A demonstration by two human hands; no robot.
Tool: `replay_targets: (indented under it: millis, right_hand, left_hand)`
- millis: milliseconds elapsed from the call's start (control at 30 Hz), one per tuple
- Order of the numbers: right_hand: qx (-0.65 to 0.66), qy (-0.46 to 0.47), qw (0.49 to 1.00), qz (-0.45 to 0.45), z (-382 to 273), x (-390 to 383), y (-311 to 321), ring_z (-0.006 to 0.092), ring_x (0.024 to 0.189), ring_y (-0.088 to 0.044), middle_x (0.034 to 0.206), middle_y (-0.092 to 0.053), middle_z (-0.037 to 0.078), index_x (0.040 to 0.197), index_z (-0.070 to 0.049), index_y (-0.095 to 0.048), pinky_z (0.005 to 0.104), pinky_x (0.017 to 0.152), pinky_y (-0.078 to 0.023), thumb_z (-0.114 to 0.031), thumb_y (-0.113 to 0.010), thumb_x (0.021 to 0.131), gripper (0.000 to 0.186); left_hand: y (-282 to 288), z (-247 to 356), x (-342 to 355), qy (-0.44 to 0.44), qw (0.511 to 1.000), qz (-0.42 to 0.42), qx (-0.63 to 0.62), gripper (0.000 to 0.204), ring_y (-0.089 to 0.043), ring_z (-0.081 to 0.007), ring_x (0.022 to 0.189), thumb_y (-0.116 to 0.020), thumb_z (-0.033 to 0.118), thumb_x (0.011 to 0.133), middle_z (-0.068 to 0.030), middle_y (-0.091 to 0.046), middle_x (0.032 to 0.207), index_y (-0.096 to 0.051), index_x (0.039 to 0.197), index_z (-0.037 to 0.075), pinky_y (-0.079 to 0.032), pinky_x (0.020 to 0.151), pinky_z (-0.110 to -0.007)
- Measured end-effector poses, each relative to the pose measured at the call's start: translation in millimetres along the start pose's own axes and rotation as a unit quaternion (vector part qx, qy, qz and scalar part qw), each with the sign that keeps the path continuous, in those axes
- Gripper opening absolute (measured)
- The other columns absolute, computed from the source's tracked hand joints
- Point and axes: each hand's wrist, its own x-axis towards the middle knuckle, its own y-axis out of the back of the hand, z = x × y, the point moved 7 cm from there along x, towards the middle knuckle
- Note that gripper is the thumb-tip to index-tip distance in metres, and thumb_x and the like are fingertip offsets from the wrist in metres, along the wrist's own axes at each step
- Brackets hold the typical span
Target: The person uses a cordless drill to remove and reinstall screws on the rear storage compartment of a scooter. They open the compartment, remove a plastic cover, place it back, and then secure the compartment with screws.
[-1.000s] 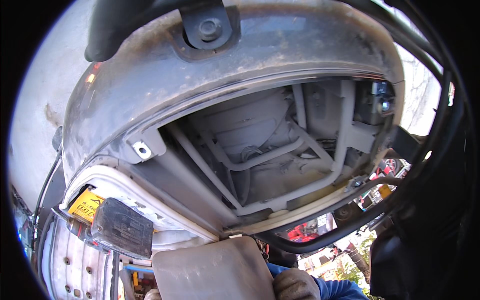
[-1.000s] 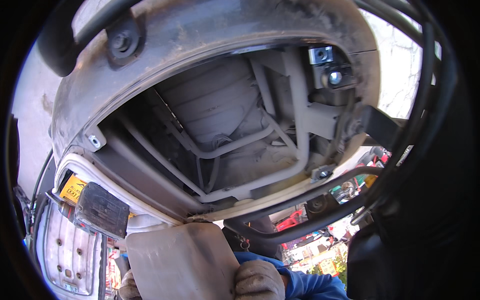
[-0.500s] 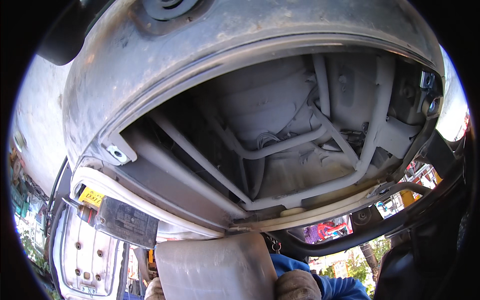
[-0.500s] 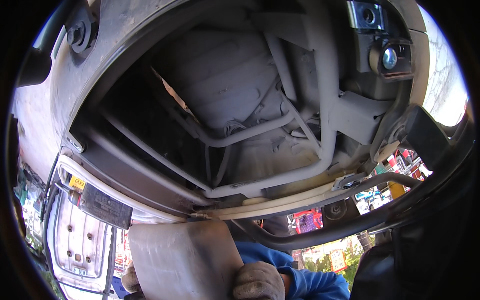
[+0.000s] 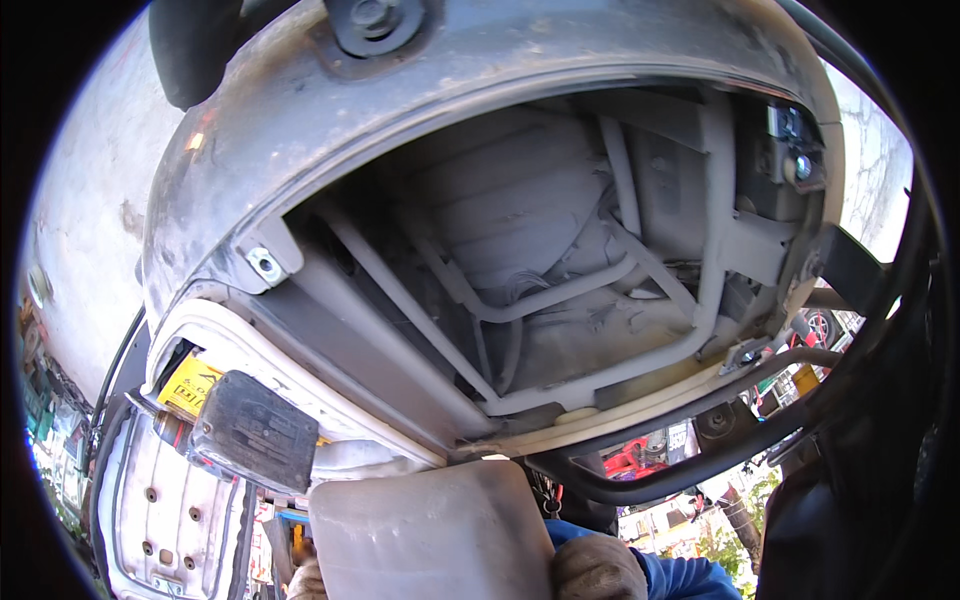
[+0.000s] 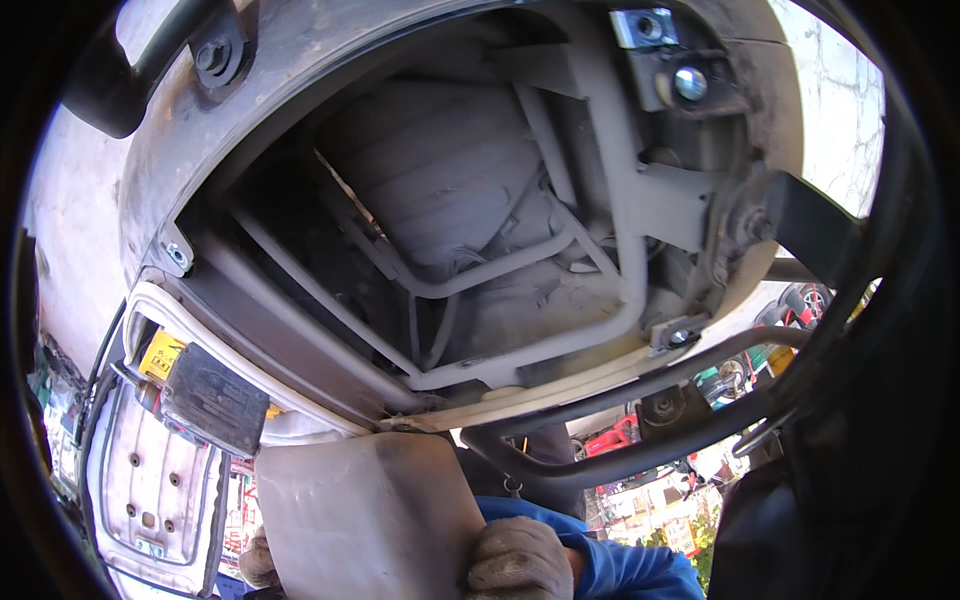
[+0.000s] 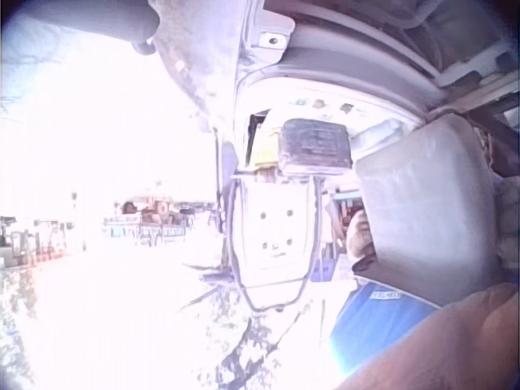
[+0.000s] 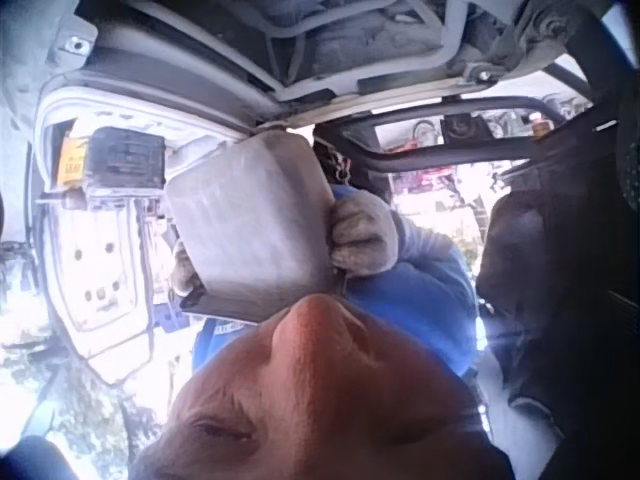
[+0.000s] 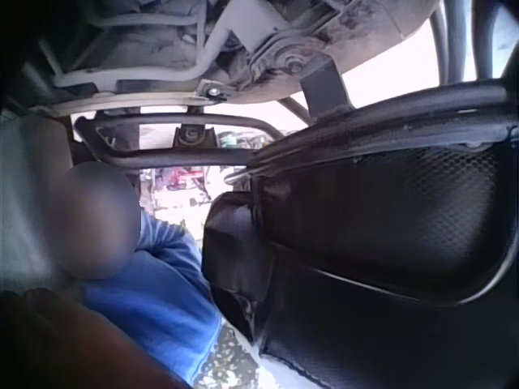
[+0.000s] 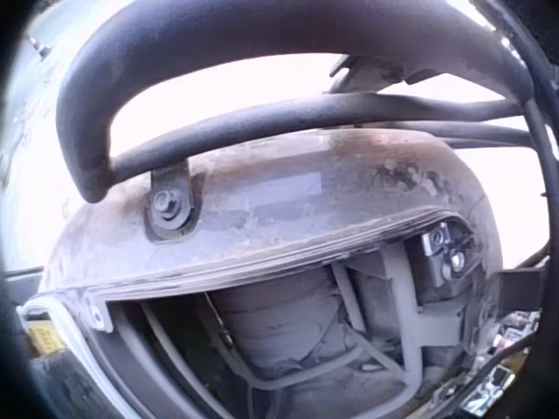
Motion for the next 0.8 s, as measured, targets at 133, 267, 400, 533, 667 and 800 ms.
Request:
replay_targets:
  millis: [133,267,400,533,667,800]
  right_hand:
    - [-0.016,-0.006,1.000,-0.011,-2.0,0.5,2.6,0.0321,0.077,-0.066,0.098,-0.064,0.013,0.099,-0.005,-0.073,0.0454,0.065,-0.052,-0.034,-0.076,0.097,0.029]
    - [-0.053,-0.004,0.997,0.047,0.1,-0.2,-2.5,0.0302,0.079,-0.068,0.103,-0.065,0.014,0.105,-0.005,-0.075,0.0434,0.067,-0.055,-0.040,-0.080,0.094,0.037]
    - [-0.075,-0.006,0.994,0.081,1.6,-6.8,-3.4,0.0318,0.083,-0.069,0.106,-0.067,0.012,0.106,-0.004,-0.077,0.0442,0.067,-0.055,-0.038,-0.082,0.087,0.040]
    - [-0.056,-0.023,0.996,0.062,1.4,-0.3,1.8,0.0314,0.084,-0.069,0.102,-0.068,0.011,0.106,-0.005,-0.077,0.0450,0.070,-0.056,-0.040,-0.085,0.080,0.044]
    - [-0.062,-0.024,0.996,0.063,2.9,-2.8,0.9,0.0315,0.084,-0.070,0.101,-0.068,0.011,0.105,-0.006,-0.077,0.0453,0.070,-0.056,-0.042,-0.086,0.078,0.046]
    - [-0.064,-0.024,0.994,0.084,3.0,-2.9,3.4,0.0317,0.084,-0.070,0.101,-0.068,0.011,0.104,-0.006,-0.076,0.0454,0.071,-0.056,-0.043,-0.086,0.081,0.045]
  left_hand:
    - [-3.3,-0.9,-2.2,-0.018,1.000,0.002,0.015,0.023,-0.076,-0.0286,0.070,-0.082,0.020,0.080,-0.0153,-0.076,0.077,-0.074,0.076,0.000,-0.059,0.065,-0.038]
    - [-1.2,0.5,-9.5,-0.042,0.998,0.003,0.043,0.022,-0.076,-0.0287,0.070,-0.082,0.020,0.080,-0.0152,-0.076,0.077,-0.074,0.076,0.000,-0.059,0.065,-0.038]
    - [6.0,5.8,-19.6,-0.074,0.994,0.001,0.081,0.021,-0.076,-0.0288,0.070,-0.082,0.019,0.079,-0.0152,-0.076,0.077,-0.074,0.076,-0.001,-0.059,0.065,-0.038]
    - [7.8,9.2,-27.4,-0.090,0.991,0.007,0.100,0.020,-0.076,-0.0288,0.070,-0.082,0.018,0.079,-0.0151,-0.076,0.077,-0.074,0.076,-0.001,-0.059,0.065,-0.038]
    - [5.6,11.3,-29.0,-0.098,0.989,0.008,0.108,0.019,-0.076,-0.0289,0.070,-0.082,0.017,0.079,-0.0151,-0.076,0.078,-0.075,0.076,-0.001,-0.059,0.065,-0.038]
    - [4.8,9.5,-30.8,-0.104,0.988,0.007,0.112,0.019,-0.076,-0.0290,0.070,-0.082,0.017,0.079,-0.0150,-0.076,0.078,-0.075,0.076,-0.001,-0.059,0.065,-0.038]
